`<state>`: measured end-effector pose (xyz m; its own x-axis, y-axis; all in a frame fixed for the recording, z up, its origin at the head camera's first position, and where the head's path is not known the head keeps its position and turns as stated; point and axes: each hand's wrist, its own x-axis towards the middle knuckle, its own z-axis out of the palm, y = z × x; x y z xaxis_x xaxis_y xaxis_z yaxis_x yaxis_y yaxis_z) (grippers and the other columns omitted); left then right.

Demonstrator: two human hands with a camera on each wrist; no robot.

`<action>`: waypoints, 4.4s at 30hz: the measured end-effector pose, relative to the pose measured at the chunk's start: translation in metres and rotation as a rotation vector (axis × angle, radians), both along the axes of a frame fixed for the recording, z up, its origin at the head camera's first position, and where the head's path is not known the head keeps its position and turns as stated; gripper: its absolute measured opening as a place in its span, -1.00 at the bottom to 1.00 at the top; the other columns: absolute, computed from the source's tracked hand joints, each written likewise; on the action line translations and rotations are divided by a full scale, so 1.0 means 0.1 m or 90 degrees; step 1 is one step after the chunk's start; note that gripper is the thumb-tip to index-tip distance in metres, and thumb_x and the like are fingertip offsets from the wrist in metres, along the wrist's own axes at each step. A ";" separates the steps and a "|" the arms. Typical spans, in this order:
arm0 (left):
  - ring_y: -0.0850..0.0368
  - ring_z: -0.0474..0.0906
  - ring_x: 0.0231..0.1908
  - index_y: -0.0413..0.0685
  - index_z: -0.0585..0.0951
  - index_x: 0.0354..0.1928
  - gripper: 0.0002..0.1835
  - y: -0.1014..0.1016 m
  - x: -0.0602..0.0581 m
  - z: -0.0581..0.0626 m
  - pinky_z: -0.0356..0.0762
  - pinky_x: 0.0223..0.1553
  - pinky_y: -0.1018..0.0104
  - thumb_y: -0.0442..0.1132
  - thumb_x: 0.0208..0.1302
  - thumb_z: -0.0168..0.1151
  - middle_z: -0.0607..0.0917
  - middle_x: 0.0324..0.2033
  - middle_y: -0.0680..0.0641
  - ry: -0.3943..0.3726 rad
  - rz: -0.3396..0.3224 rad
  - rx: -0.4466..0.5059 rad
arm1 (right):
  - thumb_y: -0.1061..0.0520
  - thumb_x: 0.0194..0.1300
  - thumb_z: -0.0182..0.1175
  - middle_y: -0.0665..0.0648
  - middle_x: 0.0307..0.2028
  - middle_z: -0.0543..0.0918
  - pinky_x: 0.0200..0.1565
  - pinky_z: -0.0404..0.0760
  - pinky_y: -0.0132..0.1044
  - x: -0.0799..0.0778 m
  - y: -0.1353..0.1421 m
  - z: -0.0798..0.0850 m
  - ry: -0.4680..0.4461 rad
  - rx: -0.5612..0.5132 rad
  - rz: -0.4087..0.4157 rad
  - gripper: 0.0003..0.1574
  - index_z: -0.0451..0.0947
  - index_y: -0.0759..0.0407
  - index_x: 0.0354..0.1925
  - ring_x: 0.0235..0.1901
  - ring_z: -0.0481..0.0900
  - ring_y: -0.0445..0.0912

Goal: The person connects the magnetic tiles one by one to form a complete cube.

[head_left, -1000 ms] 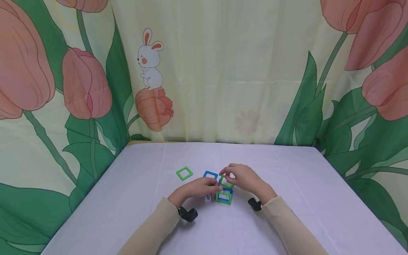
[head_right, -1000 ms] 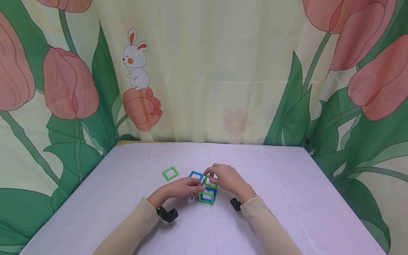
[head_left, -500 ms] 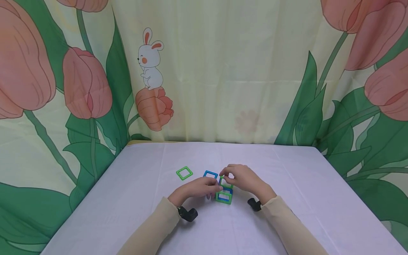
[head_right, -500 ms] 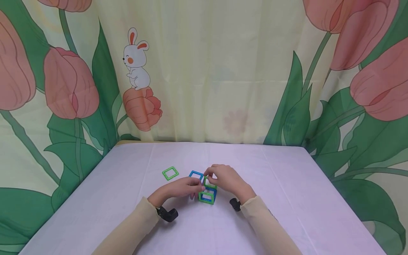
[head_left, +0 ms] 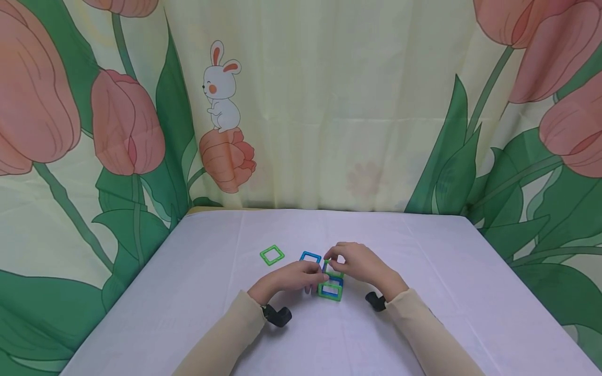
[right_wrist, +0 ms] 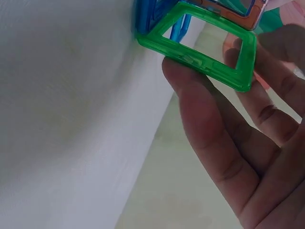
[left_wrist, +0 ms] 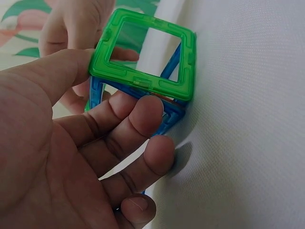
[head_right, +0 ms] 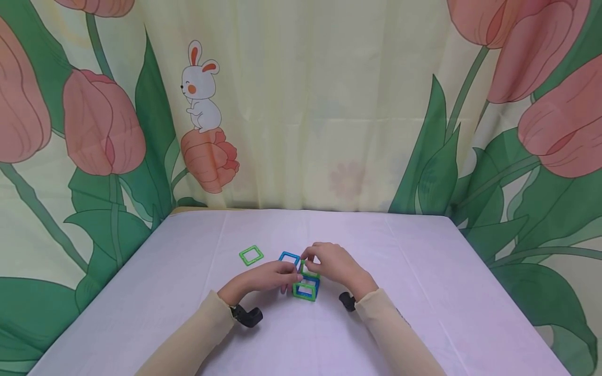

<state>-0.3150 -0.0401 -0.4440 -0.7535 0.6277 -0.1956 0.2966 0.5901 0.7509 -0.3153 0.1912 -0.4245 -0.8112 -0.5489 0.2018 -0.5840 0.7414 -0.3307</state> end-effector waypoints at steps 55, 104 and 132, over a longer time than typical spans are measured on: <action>0.18 0.58 -0.25 -0.02 0.81 -0.17 -0.61 -0.07 0.06 0.12 0.41 0.00 0.27 0.02 0.56 0.07 0.85 -0.27 0.03 -0.117 -0.111 0.044 | 0.10 0.15 0.47 -0.03 -0.43 0.53 -0.29 0.43 -0.29 0.03 0.29 -0.19 -0.256 0.006 -0.029 -0.56 0.55 0.00 -0.02 -0.40 0.48 -0.16; -0.13 0.43 0.29 0.10 0.61 0.29 -0.59 -0.28 -0.30 -0.10 0.38 0.24 -0.13 -0.16 0.43 0.29 0.57 0.31 -0.07 0.324 0.153 -0.179 | -0.11 0.02 0.61 0.00 -0.38 0.55 -0.24 0.45 -0.18 0.24 0.03 -0.06 -0.280 0.085 -0.108 -0.40 0.46 -0.06 -0.11 -0.33 0.48 -0.11; 0.18 0.59 -0.19 0.06 0.62 -0.12 -0.94 -0.27 -0.24 -0.08 0.60 -0.03 0.23 -0.20 0.45 0.28 0.72 -0.15 0.05 0.351 0.079 -0.180 | -0.04 0.03 0.62 0.00 -0.44 0.53 -0.30 0.40 -0.25 0.20 0.07 -0.07 -0.289 0.056 -0.092 -0.44 0.42 0.04 -0.26 -0.40 0.44 -0.13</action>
